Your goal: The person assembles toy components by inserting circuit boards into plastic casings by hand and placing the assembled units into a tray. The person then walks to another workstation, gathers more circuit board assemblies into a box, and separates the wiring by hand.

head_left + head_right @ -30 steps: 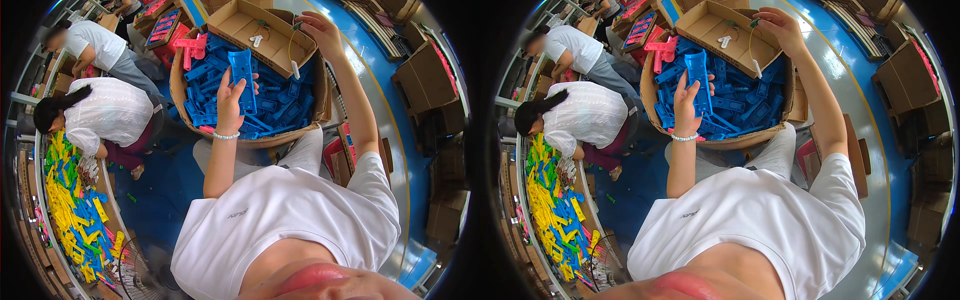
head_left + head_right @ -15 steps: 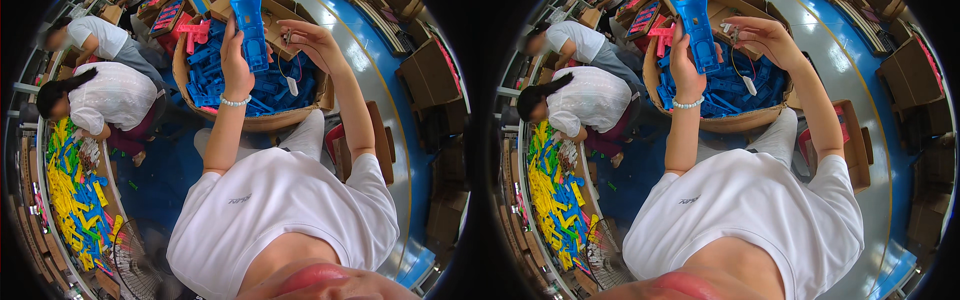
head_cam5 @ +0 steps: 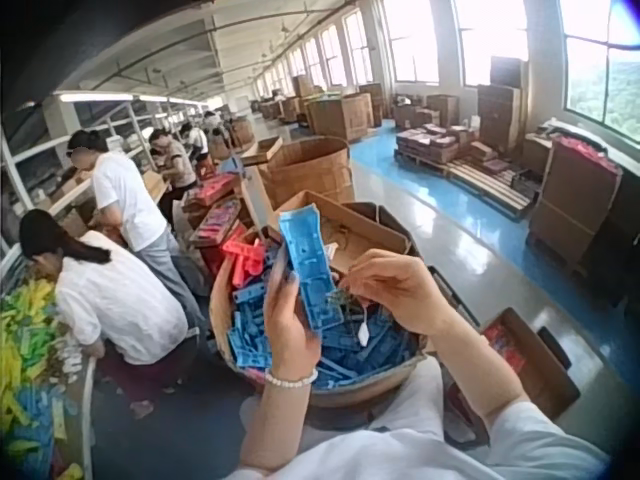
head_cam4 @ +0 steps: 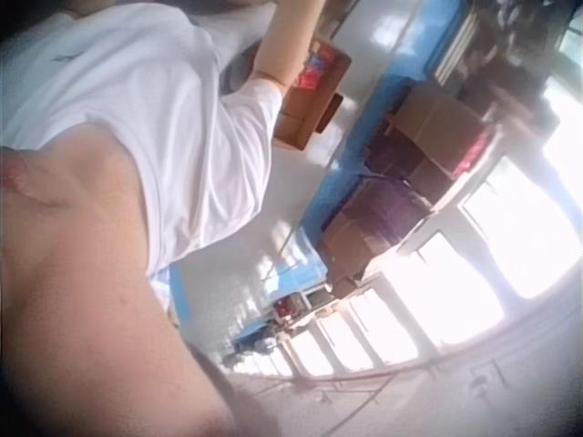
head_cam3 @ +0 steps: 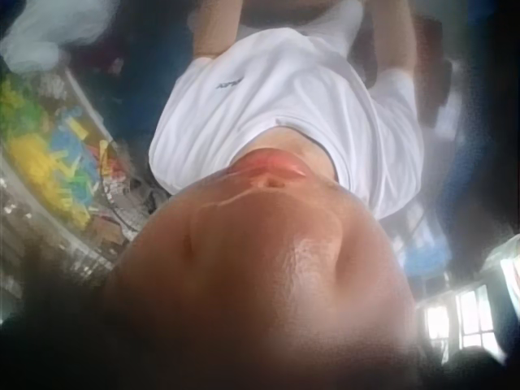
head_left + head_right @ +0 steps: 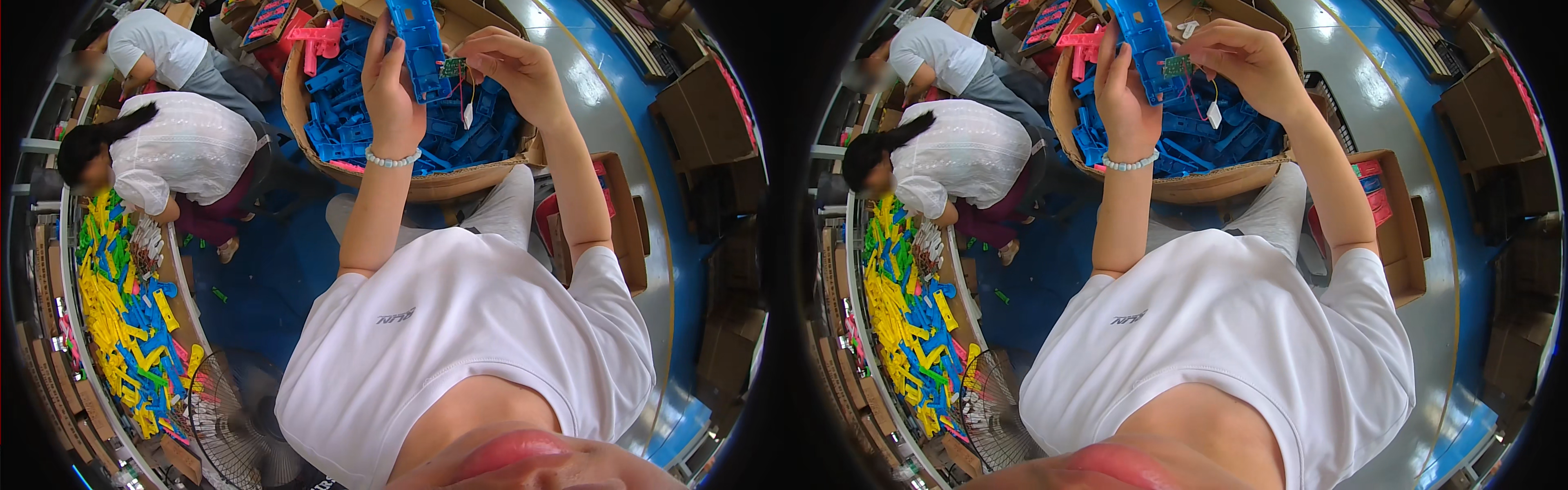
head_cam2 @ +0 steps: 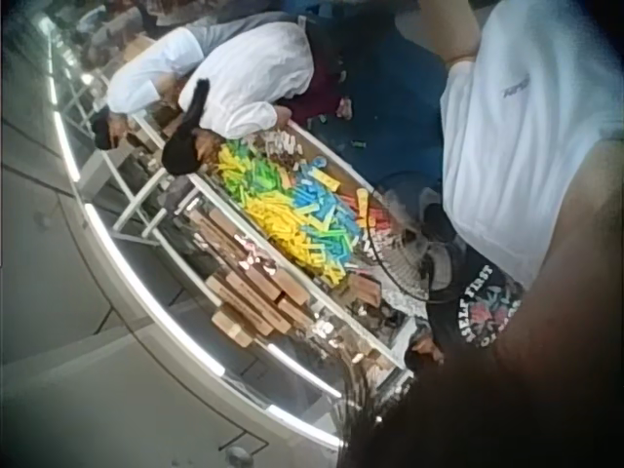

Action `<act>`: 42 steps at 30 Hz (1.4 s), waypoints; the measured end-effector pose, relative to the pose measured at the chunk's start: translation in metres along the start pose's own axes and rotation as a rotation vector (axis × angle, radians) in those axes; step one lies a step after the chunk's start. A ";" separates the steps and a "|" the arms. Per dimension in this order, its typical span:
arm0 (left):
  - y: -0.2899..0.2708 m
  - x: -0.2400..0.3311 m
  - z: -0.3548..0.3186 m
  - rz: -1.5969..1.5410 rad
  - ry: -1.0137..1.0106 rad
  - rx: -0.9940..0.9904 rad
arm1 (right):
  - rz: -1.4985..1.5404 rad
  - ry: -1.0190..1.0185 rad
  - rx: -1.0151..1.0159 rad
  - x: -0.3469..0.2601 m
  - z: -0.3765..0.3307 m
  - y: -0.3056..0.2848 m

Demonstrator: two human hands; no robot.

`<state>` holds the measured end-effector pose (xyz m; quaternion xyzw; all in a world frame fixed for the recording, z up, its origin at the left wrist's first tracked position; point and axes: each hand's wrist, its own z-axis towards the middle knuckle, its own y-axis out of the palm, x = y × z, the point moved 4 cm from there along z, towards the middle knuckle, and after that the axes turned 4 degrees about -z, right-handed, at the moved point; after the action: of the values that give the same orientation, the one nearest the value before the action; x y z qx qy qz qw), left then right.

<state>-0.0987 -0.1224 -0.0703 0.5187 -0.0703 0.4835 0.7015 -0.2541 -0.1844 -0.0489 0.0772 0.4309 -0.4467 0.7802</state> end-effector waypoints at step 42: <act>-0.027 0.011 -0.041 0.125 0.006 -0.174 | 0.099 0.265 0.276 -0.002 -0.028 0.049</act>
<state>-0.0886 -0.0829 -0.1001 0.4491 -0.1423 0.5199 0.7126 -0.2346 -0.1402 -0.0775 0.2626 0.4602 -0.4485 0.7198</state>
